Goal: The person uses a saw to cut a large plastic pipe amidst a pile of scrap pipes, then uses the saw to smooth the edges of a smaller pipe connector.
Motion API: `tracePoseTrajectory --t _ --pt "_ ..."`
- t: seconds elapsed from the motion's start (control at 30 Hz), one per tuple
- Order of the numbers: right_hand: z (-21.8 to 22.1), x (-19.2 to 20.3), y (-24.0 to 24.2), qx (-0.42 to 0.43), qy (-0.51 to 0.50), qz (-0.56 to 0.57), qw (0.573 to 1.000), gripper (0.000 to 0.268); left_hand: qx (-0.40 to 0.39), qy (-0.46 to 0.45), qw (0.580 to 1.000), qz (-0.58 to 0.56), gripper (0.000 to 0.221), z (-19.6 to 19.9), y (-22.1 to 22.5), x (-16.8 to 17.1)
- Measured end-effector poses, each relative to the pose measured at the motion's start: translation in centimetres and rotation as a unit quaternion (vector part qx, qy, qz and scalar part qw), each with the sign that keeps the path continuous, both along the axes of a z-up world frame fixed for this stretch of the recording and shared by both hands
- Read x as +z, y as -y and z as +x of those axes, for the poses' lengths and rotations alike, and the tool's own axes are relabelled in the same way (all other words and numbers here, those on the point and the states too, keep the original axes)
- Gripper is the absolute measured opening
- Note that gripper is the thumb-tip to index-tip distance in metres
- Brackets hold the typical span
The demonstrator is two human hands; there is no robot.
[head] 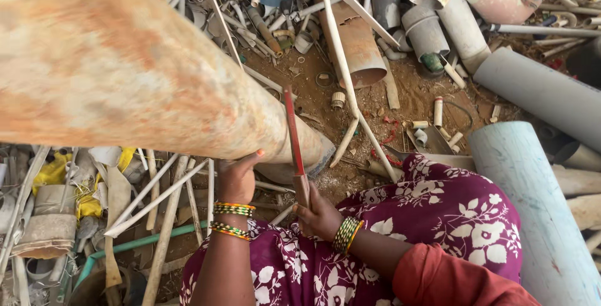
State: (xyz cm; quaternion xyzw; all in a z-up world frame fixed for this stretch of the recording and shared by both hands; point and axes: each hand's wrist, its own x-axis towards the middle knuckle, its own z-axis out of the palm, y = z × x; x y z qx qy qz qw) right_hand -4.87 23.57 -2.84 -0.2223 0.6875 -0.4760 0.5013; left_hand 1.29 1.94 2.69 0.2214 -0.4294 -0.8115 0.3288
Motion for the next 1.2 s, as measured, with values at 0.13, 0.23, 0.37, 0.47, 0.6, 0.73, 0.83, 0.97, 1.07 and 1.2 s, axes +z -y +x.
tracePoseTrajectory --t 0.13,0.23,0.37,0.47,0.6,0.73,0.83,0.97,1.07,1.2 --pt "-2.0 -0.5 0.4 -0.047 0.13 0.132 0.982 0.077 0.038 -0.027 0.999 -0.016 0.068 0.5 1.5 0.0" --pt "-1.4 -3.7 0.7 -0.013 0.115 0.102 0.988 0.06 0.056 0.002 0.998 0.002 0.072 1.6 2.7 0.7" --pt "1.8 -5.4 1.6 0.122 -0.04 -0.064 0.99 0.061 0.06 -0.015 0.998 -0.031 0.078 3.4 3.0 1.2" --pt "0.7 -6.0 2.5 0.114 -0.054 0.043 0.991 0.073 0.042 -0.058 0.996 -0.056 0.089 3.6 2.9 2.2" --pt "-2.9 -9.1 3.8 0.025 0.049 0.271 0.961 0.083 0.022 -0.08 0.995 -0.047 0.1 4.3 3.1 2.8" --pt "-2.3 -6.0 5.3 0.055 -0.076 0.049 0.994 0.075 0.01 -0.078 0.995 -0.057 0.1 4.3 3.8 2.3" --pt "-2.2 -3.1 4.8 0.089 -0.061 0.024 0.994 0.075 0.014 -0.071 0.997 -0.038 0.097 5.1 4.5 1.0" --pt "-4.6 -3.5 4.7 -0.003 0.039 0.175 0.984 0.075 0.025 -0.073 0.997 -0.024 0.095 4.9 5.2 1.2" --pt "-5.0 -2.9 4.4 -0.004 0.001 0.229 0.973 0.075 0.035 -0.073 0.996 -0.036 0.095 4.3 4.5 1.8" --pt "-4.1 0.2 4.8 0.066 -0.056 0.089 0.992 0.076 0.024 -0.082 0.995 -0.059 0.096 3.8 4.3 2.0"
